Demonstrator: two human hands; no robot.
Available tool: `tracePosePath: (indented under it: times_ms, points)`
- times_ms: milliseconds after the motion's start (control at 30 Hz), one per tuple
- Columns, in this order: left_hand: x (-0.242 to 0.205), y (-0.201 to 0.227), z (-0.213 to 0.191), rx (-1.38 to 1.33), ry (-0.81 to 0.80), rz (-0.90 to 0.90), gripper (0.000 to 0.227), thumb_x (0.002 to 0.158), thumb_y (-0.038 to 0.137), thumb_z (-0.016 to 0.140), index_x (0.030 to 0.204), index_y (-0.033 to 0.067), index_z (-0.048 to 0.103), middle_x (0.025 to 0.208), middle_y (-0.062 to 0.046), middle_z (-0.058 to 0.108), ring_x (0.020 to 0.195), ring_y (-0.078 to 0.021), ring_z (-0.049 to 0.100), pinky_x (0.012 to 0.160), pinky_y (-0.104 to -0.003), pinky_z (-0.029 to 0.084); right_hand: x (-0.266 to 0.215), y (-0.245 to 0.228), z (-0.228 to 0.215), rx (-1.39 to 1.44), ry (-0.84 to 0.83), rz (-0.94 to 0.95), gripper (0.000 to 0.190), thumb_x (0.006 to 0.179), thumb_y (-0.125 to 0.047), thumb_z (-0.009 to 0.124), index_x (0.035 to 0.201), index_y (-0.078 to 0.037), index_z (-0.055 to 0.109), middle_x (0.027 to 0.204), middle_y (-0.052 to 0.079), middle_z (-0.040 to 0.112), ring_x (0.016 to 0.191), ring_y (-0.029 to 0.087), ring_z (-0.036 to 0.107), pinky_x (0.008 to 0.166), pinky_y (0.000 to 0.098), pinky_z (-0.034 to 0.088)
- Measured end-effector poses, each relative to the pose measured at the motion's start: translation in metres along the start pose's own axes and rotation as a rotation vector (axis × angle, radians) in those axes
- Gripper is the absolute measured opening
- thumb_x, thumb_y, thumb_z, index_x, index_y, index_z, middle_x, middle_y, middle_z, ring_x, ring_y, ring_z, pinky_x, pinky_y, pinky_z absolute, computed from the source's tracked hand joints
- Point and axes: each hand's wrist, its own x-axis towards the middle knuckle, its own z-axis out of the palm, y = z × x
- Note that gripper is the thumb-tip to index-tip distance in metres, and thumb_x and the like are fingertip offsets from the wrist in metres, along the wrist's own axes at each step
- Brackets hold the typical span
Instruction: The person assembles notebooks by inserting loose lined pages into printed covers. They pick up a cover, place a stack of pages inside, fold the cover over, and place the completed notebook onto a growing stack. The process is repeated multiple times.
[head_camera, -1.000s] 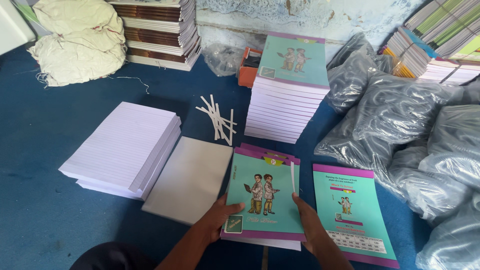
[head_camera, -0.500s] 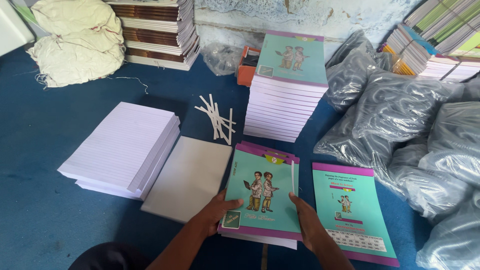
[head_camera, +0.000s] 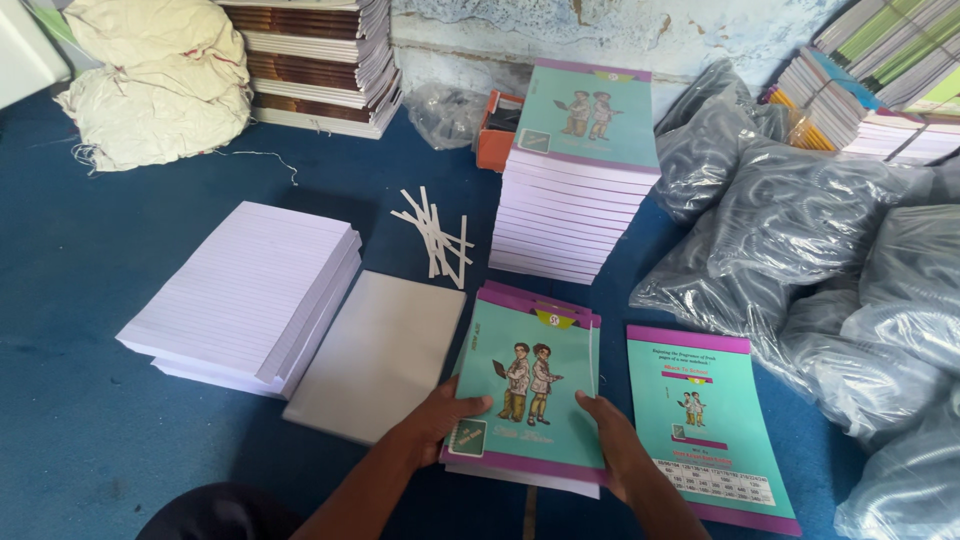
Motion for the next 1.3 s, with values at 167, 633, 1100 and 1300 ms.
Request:
tracePosePath:
  times_ms: [167, 633, 1100, 1300]
  points:
    - [0.002, -0.001, 0.003, 0.150, 0.061, -0.003, 0.077, 0.087, 0.013, 0.071, 0.155, 0.0110, 0.033, 0.129, -0.024, 0.068, 0.108, -0.0294, 0.075, 0.084, -0.041, 0.067, 0.003, 0.002, 0.005, -0.018, -0.018, -0.096, 0.069, 0.090, -0.029, 0.066, 0.150, -0.005, 0.040, 0.125, 0.030, 0.065, 0.112, 0.041, 0.069, 0.095, 0.0547, 0.057]
    - [-0.012, 0.005, 0.000, 0.623, 0.354, 0.110, 0.040, 0.090, 0.026, 0.071, 0.111, -0.0074, 0.070, 0.096, -0.020, 0.078, 0.082, -0.0259, 0.078, 0.073, -0.037, 0.063, 0.004, 0.009, 0.007, 0.031, 0.014, -0.157, 0.071, 0.087, -0.015, 0.072, 0.149, -0.004, 0.039, 0.119, 0.030, 0.067, 0.098, 0.039, 0.074, 0.082, 0.0507, 0.064]
    - [-0.061, 0.019, -0.005, 1.571, 0.811, 0.232, 0.064, 0.074, 0.048, 0.088, 0.115, 0.0059, 0.061, 0.120, -0.013, 0.053, 0.117, -0.0298, 0.050, 0.084, -0.047, 0.052, -0.005, 0.005, 0.009, 0.056, 0.002, -0.132, 0.068, 0.088, -0.014, 0.069, 0.147, -0.006, 0.036, 0.117, 0.031, 0.068, 0.093, 0.039, 0.074, 0.076, 0.0494, 0.065]
    - [-0.059, 0.018, -0.011, 1.564, 0.807, 0.265, 0.052, 0.077, 0.041, 0.085, 0.110, 0.0062, 0.066, 0.115, -0.012, 0.058, 0.113, -0.0300, 0.055, 0.085, -0.047, 0.053, -0.005, 0.005, 0.009, 0.031, -0.005, -0.145, 0.066, 0.088, -0.015, 0.070, 0.146, -0.004, 0.041, 0.117, 0.031, 0.068, 0.093, 0.038, 0.075, 0.076, 0.0495, 0.066]
